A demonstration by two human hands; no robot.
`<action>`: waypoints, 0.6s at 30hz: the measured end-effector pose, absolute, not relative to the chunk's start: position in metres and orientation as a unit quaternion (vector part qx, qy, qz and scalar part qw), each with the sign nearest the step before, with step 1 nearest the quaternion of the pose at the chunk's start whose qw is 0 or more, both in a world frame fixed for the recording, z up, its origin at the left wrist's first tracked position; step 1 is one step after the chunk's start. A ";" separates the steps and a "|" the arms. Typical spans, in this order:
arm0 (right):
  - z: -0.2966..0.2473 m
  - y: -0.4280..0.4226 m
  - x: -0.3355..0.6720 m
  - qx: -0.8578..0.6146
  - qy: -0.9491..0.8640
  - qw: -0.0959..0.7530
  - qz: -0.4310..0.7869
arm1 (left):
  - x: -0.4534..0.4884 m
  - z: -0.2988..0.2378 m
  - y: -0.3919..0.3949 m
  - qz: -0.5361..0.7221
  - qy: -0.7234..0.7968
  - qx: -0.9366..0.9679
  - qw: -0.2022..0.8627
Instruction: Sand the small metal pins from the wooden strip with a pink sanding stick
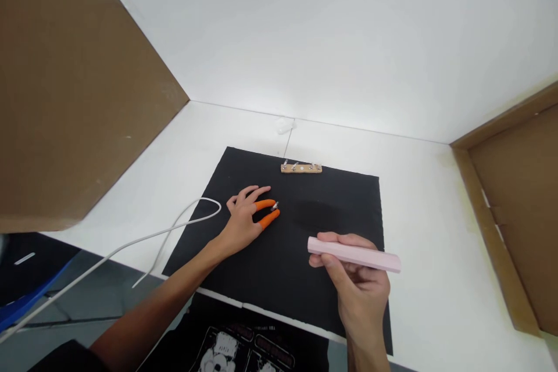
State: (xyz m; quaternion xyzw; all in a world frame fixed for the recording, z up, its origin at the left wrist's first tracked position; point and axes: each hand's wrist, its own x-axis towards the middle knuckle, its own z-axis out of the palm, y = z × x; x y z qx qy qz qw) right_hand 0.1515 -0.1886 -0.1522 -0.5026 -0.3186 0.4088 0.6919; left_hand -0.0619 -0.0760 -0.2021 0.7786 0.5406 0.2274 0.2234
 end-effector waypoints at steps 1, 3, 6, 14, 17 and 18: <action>-0.152 -0.189 0.152 -0.500 -0.323 0.691 0.410 | -0.062 -0.202 -0.074 0.224 0.535 0.783 0.224; -0.151 -0.189 0.152 -0.494 -0.332 0.691 0.411 | -0.061 -0.203 -0.069 0.220 0.524 0.792 0.221; -0.151 -0.190 0.153 -0.491 -0.340 0.690 0.409 | -0.059 -0.206 -0.064 0.221 0.517 0.800 0.211; -0.154 -0.195 0.150 -0.507 -0.320 0.682 0.419 | -0.058 -0.206 -0.060 0.229 0.517 0.799 0.207; -0.154 -0.195 0.148 -0.513 -0.314 0.678 0.422 | -0.056 -0.206 -0.059 0.234 0.526 0.791 0.209; -0.154 -0.196 0.147 -0.514 -0.314 0.677 0.423 | -0.055 -0.206 -0.059 0.236 0.528 0.788 0.211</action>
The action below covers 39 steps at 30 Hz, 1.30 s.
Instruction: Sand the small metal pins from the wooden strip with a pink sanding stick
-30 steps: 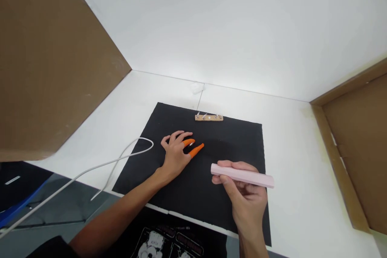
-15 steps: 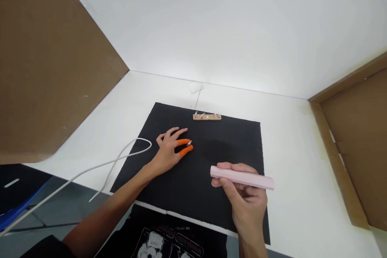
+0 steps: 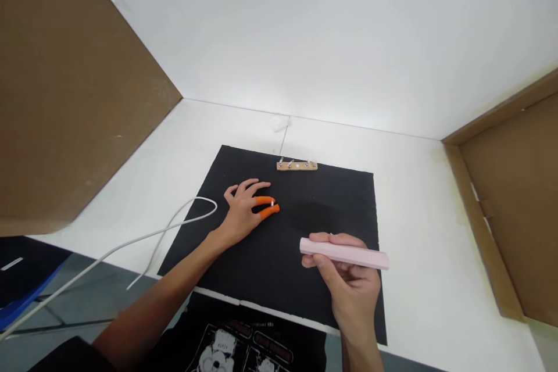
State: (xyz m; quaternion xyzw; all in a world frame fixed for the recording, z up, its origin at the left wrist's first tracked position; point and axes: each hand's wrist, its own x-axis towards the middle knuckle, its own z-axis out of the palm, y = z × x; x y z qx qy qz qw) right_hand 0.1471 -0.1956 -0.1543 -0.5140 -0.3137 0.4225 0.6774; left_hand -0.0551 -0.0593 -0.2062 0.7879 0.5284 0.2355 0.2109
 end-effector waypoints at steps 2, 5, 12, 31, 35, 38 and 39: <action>-0.153 -0.196 0.145 -0.513 -0.319 0.676 0.422 | -0.054 -0.206 -0.060 0.237 0.532 0.783 0.216; -0.152 -0.194 0.143 -0.504 -0.340 0.678 0.413 | -0.052 -0.197 -0.064 0.241 0.535 0.777 0.227; -0.138 -0.181 0.146 -0.478 -0.399 0.688 0.374 | -0.047 -0.133 -0.097 0.268 0.485 0.793 0.254; -0.094 -0.208 0.142 -0.426 -0.510 0.669 0.332 | -0.050 -0.066 -0.134 0.317 0.403 0.815 0.270; -0.095 -0.204 0.144 -0.436 -0.470 0.706 0.300 | -0.050 -0.066 -0.135 0.318 0.399 0.812 0.283; -0.098 -0.201 0.146 -0.442 -0.425 0.743 0.269 | -0.051 -0.066 -0.134 0.313 0.402 0.812 0.285; -0.098 -0.204 0.145 -0.442 -0.430 0.739 0.273 | -0.051 -0.066 -0.133 0.313 0.404 0.811 0.283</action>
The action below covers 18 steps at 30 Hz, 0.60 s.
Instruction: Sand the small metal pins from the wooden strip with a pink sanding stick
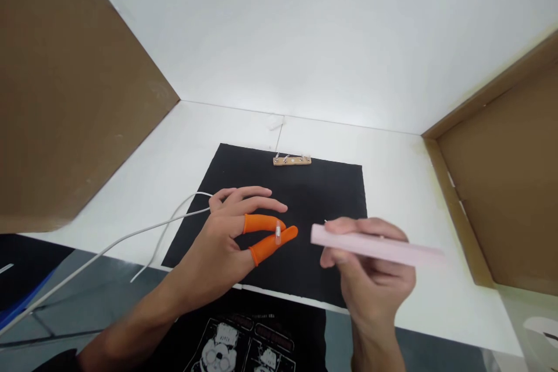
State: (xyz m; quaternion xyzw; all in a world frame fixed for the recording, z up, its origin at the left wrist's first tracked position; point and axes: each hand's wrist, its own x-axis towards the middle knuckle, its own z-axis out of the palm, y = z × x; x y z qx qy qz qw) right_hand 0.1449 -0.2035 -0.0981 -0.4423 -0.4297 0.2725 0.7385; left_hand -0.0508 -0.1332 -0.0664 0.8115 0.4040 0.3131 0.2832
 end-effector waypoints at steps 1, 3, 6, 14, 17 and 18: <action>-0.099 -0.207 0.143 -0.441 -0.445 0.726 0.286 | -0.051 -0.067 -0.133 0.314 0.405 0.811 0.281; -0.099 -0.215 0.141 -0.427 -0.491 0.684 0.330 | -0.051 -0.067 -0.132 0.317 0.408 0.810 0.277; -0.102 -0.218 0.146 -0.423 -0.505 0.675 0.333 | -0.052 -0.068 -0.133 0.322 0.403 0.809 0.280; -0.099 -0.210 0.153 -0.406 -0.547 0.662 0.313 | -0.052 -0.064 -0.130 0.311 0.401 0.802 0.316; -0.100 -0.209 0.157 -0.385 -0.577 0.641 0.329 | -0.051 -0.063 -0.130 0.317 0.396 0.796 0.331; -0.102 -0.206 0.160 -0.392 -0.560 0.666 0.299 | -0.051 -0.063 -0.130 0.320 0.393 0.795 0.334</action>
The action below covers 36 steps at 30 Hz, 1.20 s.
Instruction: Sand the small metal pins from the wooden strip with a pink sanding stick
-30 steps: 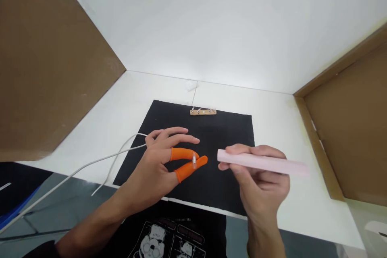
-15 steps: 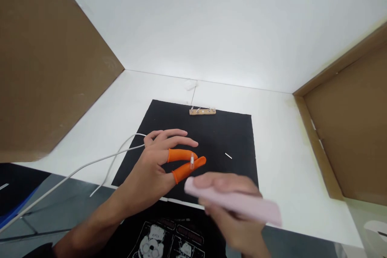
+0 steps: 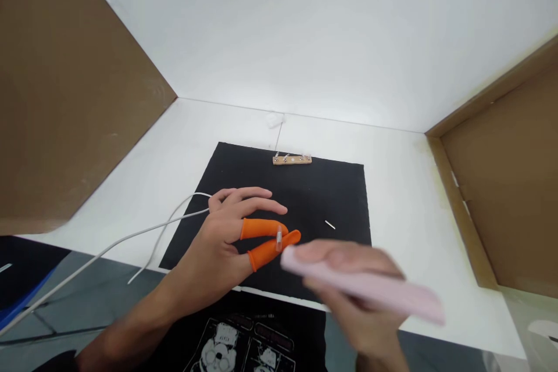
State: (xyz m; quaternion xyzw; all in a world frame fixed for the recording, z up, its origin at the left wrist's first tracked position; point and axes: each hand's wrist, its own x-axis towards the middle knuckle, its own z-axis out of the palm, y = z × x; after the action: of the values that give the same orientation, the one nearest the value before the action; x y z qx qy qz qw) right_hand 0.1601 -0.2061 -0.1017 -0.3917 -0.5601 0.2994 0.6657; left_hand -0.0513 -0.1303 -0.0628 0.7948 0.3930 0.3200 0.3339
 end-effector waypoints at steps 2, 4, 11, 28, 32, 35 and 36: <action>-0.104 -0.200 0.166 -0.410 -0.510 0.723 0.221 | -0.051 -0.064 -0.131 0.325 0.387 0.794 0.337; -0.103 -0.197 0.165 -0.415 -0.495 0.739 0.194 | -0.051 -0.065 -0.131 0.327 0.386 0.794 0.337; -0.095 -0.202 0.155 -0.387 -0.569 0.667 0.284 | -0.053 -0.065 -0.130 0.327 0.389 0.790 0.343; -0.098 -0.197 0.169 -0.438 -0.475 0.748 0.151 | -0.052 -0.063 -0.131 0.323 0.367 0.797 0.354; -0.092 -0.209 0.157 -0.382 -0.567 0.687 0.249 | -0.051 -0.064 -0.129 0.327 0.369 0.795 0.352; -0.093 -0.213 0.157 -0.371 -0.594 0.655 0.284 | -0.050 -0.062 -0.128 0.328 0.364 0.798 0.350; -0.095 -0.212 0.160 -0.391 -0.575 0.667 0.266 | -0.049 -0.061 -0.129 0.325 0.361 0.800 0.352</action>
State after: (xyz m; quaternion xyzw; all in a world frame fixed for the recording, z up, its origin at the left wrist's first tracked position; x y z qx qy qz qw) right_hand 0.1602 -0.2116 -0.0947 -0.3915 -0.5753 0.2656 0.6673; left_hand -0.0494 -0.1286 -0.0614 0.8003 0.3607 0.3249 0.3519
